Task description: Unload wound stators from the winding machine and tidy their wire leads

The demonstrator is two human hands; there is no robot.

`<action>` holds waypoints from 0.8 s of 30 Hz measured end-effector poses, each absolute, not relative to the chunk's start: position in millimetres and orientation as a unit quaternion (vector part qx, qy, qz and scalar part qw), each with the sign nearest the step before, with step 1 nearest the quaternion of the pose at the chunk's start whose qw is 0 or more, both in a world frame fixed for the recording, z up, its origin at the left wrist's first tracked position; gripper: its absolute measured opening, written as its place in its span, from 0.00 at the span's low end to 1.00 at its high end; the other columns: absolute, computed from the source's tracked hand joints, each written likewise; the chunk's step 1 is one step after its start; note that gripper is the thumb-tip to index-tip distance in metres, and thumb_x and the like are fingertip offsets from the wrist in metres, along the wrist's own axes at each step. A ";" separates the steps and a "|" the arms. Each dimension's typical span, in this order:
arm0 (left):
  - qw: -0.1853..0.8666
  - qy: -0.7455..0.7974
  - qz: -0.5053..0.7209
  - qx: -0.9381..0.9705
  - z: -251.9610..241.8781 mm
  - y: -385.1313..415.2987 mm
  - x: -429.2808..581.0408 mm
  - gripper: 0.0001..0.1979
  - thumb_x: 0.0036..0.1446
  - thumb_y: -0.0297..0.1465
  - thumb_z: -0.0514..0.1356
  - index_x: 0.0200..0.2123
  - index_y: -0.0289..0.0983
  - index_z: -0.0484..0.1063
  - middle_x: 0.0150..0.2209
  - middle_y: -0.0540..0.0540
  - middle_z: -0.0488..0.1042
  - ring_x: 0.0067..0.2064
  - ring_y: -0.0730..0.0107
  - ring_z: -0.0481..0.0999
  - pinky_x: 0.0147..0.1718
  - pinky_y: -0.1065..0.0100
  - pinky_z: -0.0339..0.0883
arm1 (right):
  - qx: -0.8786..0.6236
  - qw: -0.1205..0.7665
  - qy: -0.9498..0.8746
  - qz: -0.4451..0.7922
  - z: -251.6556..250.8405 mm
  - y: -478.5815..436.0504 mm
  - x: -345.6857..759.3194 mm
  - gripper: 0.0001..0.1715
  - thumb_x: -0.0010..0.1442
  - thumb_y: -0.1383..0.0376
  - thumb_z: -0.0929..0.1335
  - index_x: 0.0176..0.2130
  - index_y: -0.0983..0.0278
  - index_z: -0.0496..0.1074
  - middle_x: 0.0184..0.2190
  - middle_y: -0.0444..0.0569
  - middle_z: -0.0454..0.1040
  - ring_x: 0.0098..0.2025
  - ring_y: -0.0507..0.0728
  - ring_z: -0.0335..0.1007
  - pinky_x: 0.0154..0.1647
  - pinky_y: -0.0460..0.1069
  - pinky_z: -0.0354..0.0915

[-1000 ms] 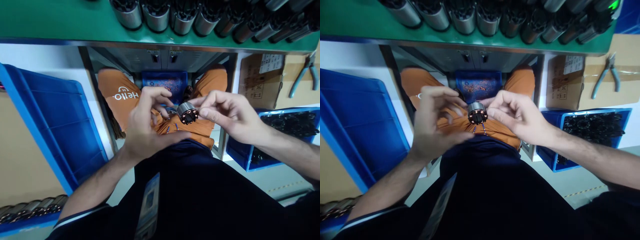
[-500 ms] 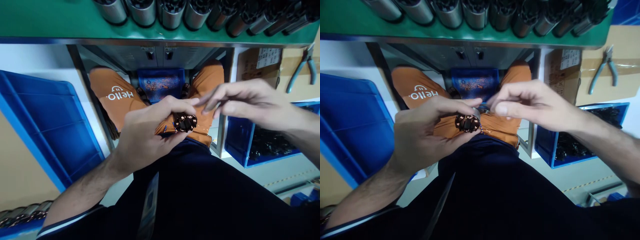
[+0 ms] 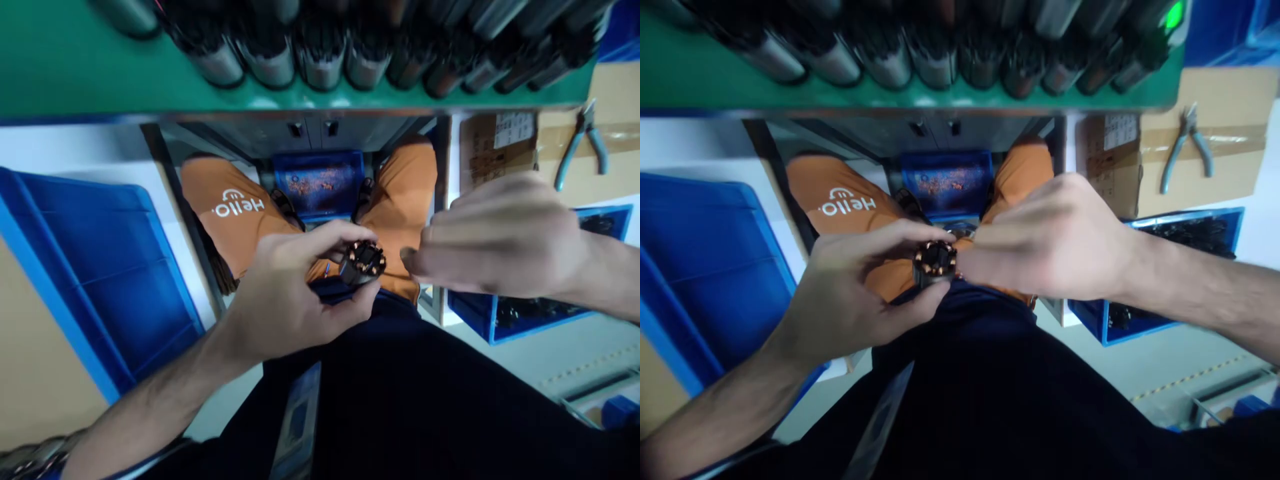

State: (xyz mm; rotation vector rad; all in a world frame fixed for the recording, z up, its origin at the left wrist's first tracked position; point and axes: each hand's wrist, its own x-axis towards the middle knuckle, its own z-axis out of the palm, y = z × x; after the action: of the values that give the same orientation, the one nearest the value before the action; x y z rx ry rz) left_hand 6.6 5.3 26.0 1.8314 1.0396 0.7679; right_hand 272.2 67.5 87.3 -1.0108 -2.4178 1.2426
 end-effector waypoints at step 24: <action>0.226 0.343 0.411 0.813 25.3 10.0 -1.6 0.11 0.70 0.24 0.68 0.51 0.44 0.80 0.56 0.49 0.86 0.55 0.63 0.88 0.67 0.55 0.81 | -0.369 0.008 -0.471 0.801 68.5 79.8 284.3 0.25 0.67 0.45 0.79 0.42 0.65 0.81 0.35 0.49 0.82 0.30 0.52 0.77 0.27 0.44 0.70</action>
State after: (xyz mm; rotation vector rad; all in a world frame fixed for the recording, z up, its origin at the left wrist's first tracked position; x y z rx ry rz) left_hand -1.6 10.0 25.3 2.2422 0.9467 1.1342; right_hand 284.3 79.8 68.5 -1.1534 -1.4724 2.5047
